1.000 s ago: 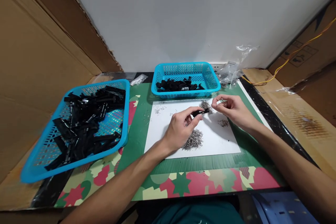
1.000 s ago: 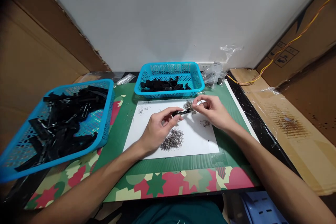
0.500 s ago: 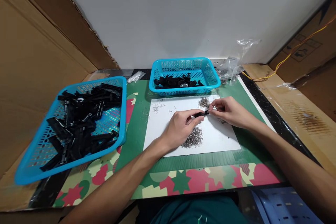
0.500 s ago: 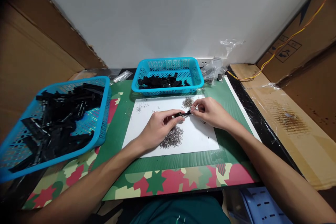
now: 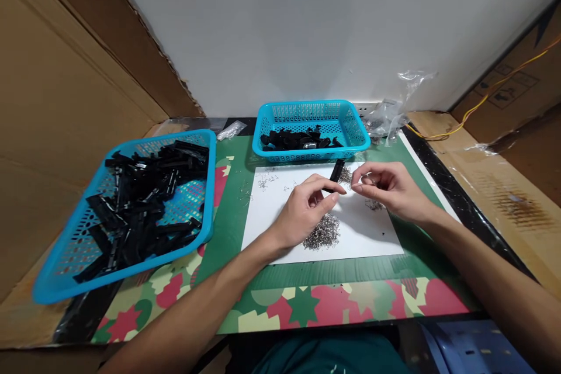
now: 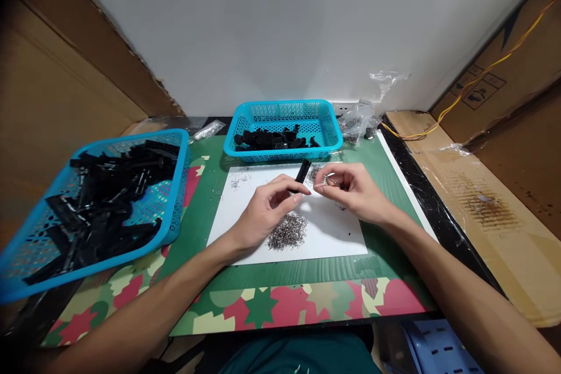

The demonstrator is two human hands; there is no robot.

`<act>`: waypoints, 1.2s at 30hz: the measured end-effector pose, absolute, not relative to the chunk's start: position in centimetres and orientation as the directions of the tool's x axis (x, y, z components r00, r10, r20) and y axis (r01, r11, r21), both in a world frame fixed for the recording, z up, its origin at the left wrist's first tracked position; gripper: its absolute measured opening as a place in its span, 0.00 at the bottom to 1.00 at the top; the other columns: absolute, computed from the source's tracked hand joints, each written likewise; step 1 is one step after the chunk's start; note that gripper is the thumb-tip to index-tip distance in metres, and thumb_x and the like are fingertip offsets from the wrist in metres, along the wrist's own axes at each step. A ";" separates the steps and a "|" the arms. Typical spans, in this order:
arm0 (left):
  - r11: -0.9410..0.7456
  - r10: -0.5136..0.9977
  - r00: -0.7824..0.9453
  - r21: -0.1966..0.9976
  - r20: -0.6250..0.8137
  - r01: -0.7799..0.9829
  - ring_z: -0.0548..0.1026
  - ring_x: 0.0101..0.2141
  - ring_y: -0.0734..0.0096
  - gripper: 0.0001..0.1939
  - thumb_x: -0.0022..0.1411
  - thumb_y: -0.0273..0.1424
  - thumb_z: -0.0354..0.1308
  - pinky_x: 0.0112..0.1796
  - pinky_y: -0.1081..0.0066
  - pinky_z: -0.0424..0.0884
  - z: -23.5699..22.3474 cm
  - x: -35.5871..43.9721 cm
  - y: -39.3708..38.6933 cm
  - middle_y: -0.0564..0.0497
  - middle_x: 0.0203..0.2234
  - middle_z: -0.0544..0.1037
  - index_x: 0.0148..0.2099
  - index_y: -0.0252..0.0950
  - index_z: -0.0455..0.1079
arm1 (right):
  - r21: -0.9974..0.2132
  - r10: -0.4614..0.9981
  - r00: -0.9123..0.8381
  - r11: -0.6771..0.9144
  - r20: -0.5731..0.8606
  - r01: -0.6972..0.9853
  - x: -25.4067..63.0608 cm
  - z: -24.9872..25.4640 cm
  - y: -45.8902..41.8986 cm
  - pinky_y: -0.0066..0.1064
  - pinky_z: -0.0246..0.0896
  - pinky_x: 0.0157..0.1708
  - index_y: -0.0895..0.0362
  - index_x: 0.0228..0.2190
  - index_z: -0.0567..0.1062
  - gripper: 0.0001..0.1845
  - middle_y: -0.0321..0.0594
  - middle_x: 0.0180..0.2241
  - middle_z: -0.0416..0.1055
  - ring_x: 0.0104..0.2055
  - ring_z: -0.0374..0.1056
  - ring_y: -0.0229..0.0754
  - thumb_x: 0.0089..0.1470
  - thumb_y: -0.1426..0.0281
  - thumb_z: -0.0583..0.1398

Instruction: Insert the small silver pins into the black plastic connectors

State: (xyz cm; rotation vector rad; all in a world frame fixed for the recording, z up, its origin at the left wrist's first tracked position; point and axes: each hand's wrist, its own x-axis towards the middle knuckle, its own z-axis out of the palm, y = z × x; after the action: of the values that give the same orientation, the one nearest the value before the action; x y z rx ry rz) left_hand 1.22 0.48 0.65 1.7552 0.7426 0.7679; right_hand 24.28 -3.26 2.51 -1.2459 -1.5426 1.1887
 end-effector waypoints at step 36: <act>-0.420 0.905 0.256 0.816 0.341 0.398 0.77 0.34 0.63 0.17 0.72 0.45 0.59 0.34 0.65 0.69 4.1 -1.1 3.7 0.48 0.40 0.86 0.50 0.39 0.81 | -0.660 0.924 -0.377 0.245 -0.062 0.710 25.0 1.1 -2.4 0.30 0.49 0.29 0.55 0.36 0.78 0.05 0.33 0.26 0.70 0.28 0.62 0.37 0.61 0.69 0.61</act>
State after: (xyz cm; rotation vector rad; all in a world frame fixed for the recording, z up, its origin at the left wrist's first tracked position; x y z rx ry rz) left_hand -1.08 3.71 4.14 1.9391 1.1788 1.1061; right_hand 25.05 -2.39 1.09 -1.5054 -2.1836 0.8777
